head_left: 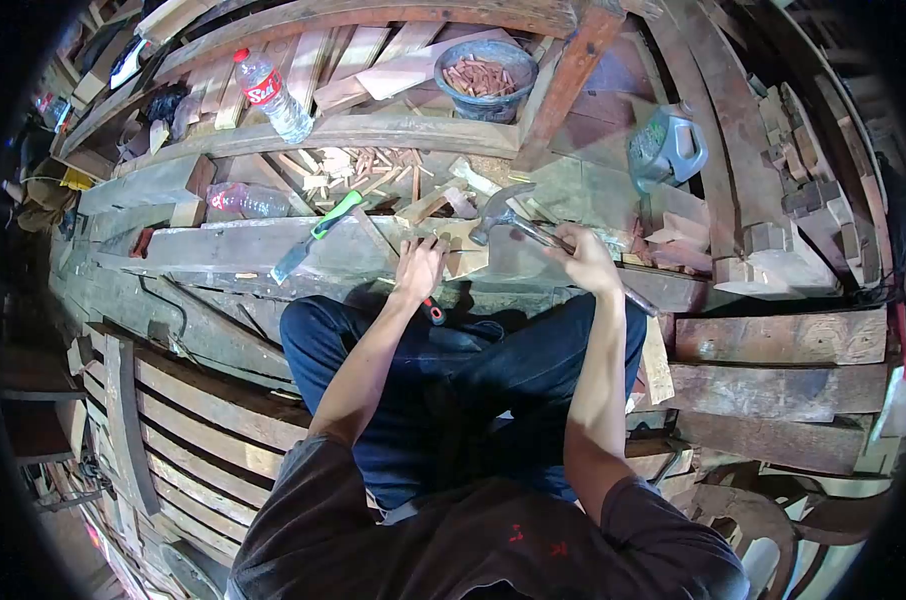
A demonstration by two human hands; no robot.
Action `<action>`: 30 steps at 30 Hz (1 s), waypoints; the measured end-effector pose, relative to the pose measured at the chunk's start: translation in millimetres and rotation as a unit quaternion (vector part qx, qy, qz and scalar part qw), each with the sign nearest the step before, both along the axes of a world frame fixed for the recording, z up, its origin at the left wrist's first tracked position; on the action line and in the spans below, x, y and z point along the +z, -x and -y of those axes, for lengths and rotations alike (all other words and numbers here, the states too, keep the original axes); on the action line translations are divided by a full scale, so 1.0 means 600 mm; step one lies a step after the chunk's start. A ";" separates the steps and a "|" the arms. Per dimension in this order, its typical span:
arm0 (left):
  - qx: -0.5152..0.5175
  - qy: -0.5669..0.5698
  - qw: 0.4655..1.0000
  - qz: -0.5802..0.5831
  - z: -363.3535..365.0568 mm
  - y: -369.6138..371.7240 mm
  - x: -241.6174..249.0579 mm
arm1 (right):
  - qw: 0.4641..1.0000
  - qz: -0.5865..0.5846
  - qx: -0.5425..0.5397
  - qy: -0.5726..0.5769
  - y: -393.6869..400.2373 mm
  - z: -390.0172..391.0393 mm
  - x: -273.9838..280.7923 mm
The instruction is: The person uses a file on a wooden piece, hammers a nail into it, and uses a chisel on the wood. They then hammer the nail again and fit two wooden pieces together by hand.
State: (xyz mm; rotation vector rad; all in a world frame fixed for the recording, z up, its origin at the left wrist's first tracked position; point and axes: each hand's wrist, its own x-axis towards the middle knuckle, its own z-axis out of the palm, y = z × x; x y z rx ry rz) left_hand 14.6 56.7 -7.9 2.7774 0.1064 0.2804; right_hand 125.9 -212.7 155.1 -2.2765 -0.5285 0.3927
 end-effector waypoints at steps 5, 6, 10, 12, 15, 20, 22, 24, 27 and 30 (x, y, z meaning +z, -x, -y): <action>0.035 -0.043 0.995 0.084 0.007 -0.004 -0.018 | 0.978 -0.133 -0.044 -0.156 0.045 0.003 0.046; 0.033 -0.013 0.997 0.070 0.007 -0.006 -0.009 | 0.952 -0.185 -0.044 -0.241 0.061 0.004 0.051; 0.049 0.066 0.996 0.038 0.012 -0.012 0.012 | 0.863 -0.395 -0.030 -0.313 0.112 -0.014 0.054; 0.059 0.074 0.995 0.033 0.013 -0.020 0.013 | 0.872 -0.393 -0.080 -0.280 0.130 -0.032 0.023; 0.060 0.085 0.993 0.047 0.009 -0.016 -0.001 | 0.879 -0.362 -0.111 -0.288 0.154 -0.044 -0.018; 0.053 0.113 0.989 0.075 0.005 -0.010 0.009 | 0.904 -0.301 -0.099 -0.286 0.175 -0.082 -0.013; 0.062 0.108 0.988 0.095 0.011 -0.013 0.002 | 0.902 -0.311 -0.078 -0.290 0.169 -0.089 -0.008; 0.054 0.109 0.991 0.057 0.013 -0.007 0.003 | 0.936 -0.274 -0.083 -0.206 0.161 -0.102 -0.022; 0.035 0.105 0.987 0.120 0.003 -0.007 -0.008 | 0.995 -0.072 -0.052 -0.055 0.152 -0.122 -0.074; 0.027 0.110 0.986 0.126 0.008 -0.003 0.010 | 1.000 0.012 -0.024 -0.015 0.159 -0.122 -0.096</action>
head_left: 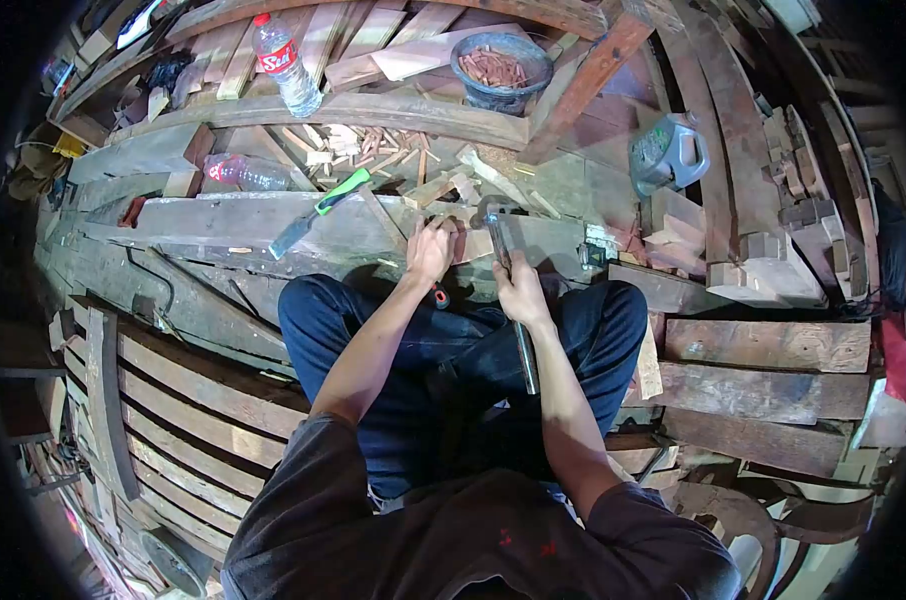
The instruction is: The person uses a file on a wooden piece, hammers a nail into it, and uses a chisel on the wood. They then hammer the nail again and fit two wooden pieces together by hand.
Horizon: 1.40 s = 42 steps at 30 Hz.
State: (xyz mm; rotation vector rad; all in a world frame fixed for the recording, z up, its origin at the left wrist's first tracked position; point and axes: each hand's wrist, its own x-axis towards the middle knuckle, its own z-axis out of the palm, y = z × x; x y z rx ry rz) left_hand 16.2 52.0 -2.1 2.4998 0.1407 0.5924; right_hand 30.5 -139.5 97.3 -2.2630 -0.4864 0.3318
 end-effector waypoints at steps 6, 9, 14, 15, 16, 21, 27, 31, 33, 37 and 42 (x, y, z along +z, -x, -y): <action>0.020 0.006 1.000 -0.021 0.000 -0.007 -0.007 | 0.999 -0.041 0.024 0.016 0.014 -0.015 0.001; 0.027 0.005 0.999 -0.018 0.005 -0.004 -0.003 | 0.998 -0.026 0.032 0.039 0.016 -0.022 0.004; 0.018 0.021 0.999 -0.033 0.002 -0.008 -0.021 | 0.999 -0.018 0.030 0.025 0.008 -0.016 -0.027; 0.021 0.021 0.999 -0.029 0.001 -0.009 -0.021 | 0.999 -0.021 0.026 0.028 0.007 -0.018 -0.018; 0.023 0.021 0.999 -0.027 0.002 -0.009 -0.019 | 0.999 -0.027 0.022 0.031 0.008 -0.021 0.001; 0.012 0.011 1.000 -0.009 0.001 -0.009 -0.017 | 0.999 -0.035 0.025 0.033 0.012 -0.022 -0.007; 0.034 0.011 0.999 -0.031 0.007 -0.001 -0.016 | 0.999 -0.030 0.001 0.040 0.012 -0.025 0.023; 0.020 0.025 0.999 -0.010 0.006 -0.005 -0.018 | 0.998 -0.038 0.015 0.055 0.015 -0.020 -0.002; 0.017 0.029 0.999 -0.017 0.004 -0.003 -0.012 | 0.998 -0.032 0.017 0.049 0.009 -0.024 0.003; 0.043 0.027 0.998 -0.037 0.007 -0.002 -0.017 | 0.999 -0.038 0.008 0.031 0.022 -0.024 0.011; 0.030 0.021 0.999 -0.040 0.005 0.000 -0.009 | 1.000 -0.022 0.003 0.023 0.011 -0.029 0.008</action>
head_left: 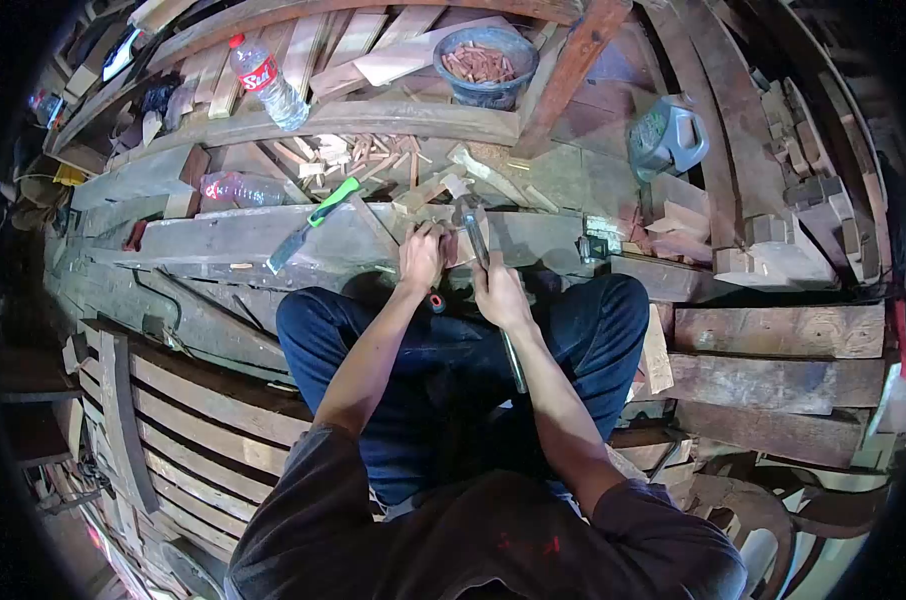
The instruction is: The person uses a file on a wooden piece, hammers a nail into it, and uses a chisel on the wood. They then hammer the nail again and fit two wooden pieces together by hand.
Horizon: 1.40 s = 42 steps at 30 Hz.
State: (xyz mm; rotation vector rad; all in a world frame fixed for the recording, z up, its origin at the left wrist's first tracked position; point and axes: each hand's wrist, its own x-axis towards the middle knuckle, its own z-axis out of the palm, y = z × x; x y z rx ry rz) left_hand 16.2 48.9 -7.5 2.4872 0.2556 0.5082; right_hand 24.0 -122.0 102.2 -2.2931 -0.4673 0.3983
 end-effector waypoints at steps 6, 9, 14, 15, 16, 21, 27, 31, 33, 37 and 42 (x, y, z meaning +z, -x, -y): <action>-0.005 0.008 0.999 0.032 0.002 -0.004 -0.004 | 0.999 -0.007 0.002 0.046 0.009 0.002 -0.030; 0.005 0.011 1.000 0.023 0.001 -0.002 -0.004 | 1.000 -0.010 -0.010 0.017 0.012 -0.001 -0.010; -0.012 0.006 0.999 0.052 0.001 -0.005 -0.006 | 1.000 0.019 0.012 0.020 0.010 0.008 -0.056; -0.007 0.006 0.998 0.059 -0.001 -0.005 -0.010 | 1.000 0.018 0.002 0.015 0.007 0.002 -0.039; 0.003 0.008 1.000 0.027 -0.001 -0.003 -0.005 | 1.000 0.015 -0.006 0.012 0.009 -0.004 -0.007; 0.004 0.020 1.000 0.007 0.003 -0.003 0.001 | 0.997 0.031 0.017 0.061 0.019 0.000 -0.035; -0.003 0.016 1.000 0.000 0.001 0.002 0.008 | 0.999 0.018 -0.016 0.046 0.026 0.000 -0.017; -0.002 0.025 0.999 0.034 0.003 0.000 0.010 | 0.999 0.042 -0.025 0.016 0.012 -0.004 -0.025; -0.003 0.028 0.999 0.024 0.002 0.003 0.008 | 0.998 0.047 -0.052 0.004 0.024 -0.010 0.002; -0.019 0.031 0.999 0.033 0.002 -0.003 -0.001 | 0.997 0.045 -0.006 0.057 0.013 0.000 -0.043; -0.001 0.017 0.999 0.040 0.002 0.006 0.004 | 0.998 0.029 -0.045 0.017 0.030 -0.003 -0.011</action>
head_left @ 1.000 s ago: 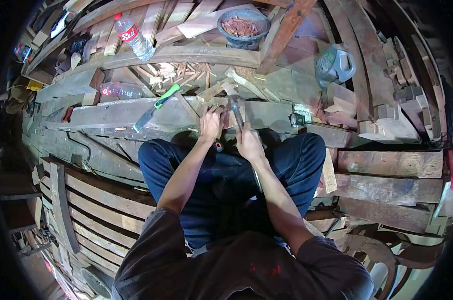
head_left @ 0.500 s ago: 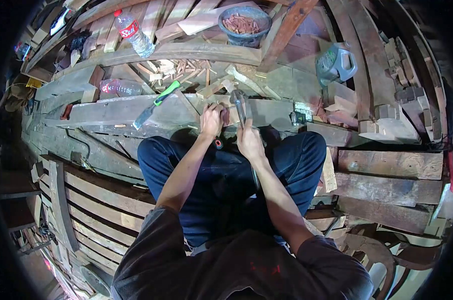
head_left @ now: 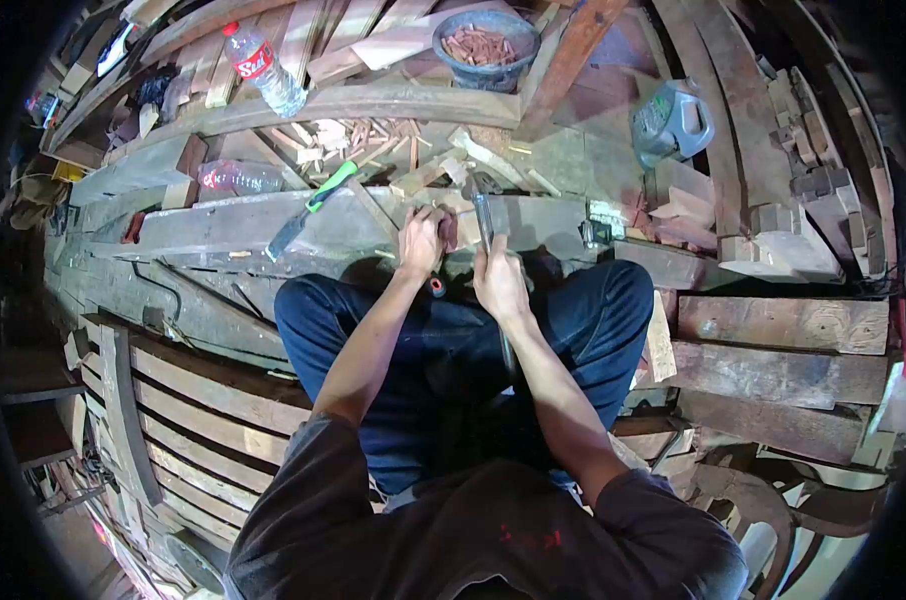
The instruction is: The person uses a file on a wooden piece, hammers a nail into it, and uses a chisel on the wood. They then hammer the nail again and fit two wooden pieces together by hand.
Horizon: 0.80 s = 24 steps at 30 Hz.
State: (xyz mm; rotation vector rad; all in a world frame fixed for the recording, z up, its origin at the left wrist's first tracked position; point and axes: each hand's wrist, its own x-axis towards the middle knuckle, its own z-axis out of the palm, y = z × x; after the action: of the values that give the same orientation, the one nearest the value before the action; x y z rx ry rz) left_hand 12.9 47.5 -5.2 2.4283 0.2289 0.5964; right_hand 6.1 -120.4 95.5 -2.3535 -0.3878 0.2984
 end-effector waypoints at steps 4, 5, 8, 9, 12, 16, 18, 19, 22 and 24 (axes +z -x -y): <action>-0.013 -0.012 1.000 0.002 0.000 -0.005 0.000 | 1.000 -0.004 0.010 0.020 -0.013 0.004 -0.020; -0.012 -0.009 1.000 0.000 -0.002 -0.006 -0.001 | 1.000 -0.008 0.009 0.006 -0.014 0.003 -0.020; 0.002 0.005 1.000 -0.020 0.002 0.000 0.006 | 1.000 -0.005 -0.001 0.013 -0.010 -0.002 -0.009; 0.001 0.002 1.000 -0.013 0.002 0.000 0.010 | 1.000 0.004 0.002 0.010 -0.011 -0.001 -0.015; 0.002 -0.004 1.000 0.013 0.005 -0.004 0.012 | 0.998 0.020 0.025 0.044 -0.013 0.006 -0.032; -0.004 0.007 1.000 -0.023 0.003 0.005 0.011 | 0.999 0.039 0.003 -0.005 -0.010 -0.001 -0.024; -0.024 -0.011 1.000 -0.018 -0.007 -0.010 -0.017 | 0.999 0.017 0.015 0.038 -0.011 0.002 -0.033; -0.019 0.000 1.000 -0.013 -0.006 -0.014 -0.018 | 0.998 0.009 0.020 0.058 -0.013 0.002 -0.032; 0.006 0.004 1.000 0.004 -0.004 -0.008 -0.016 | 1.000 0.029 -0.008 0.000 -0.012 -0.004 -0.013; -0.011 0.018 1.000 -0.009 0.000 0.003 -0.010 | 1.000 0.012 -0.002 0.027 0.001 0.000 -0.025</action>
State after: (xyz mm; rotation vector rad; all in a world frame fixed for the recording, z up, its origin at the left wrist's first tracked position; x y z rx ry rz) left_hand 11.0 47.4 -11.4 2.3995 0.2183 0.5562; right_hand 5.2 -120.7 80.8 -2.4128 -0.3903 0.2824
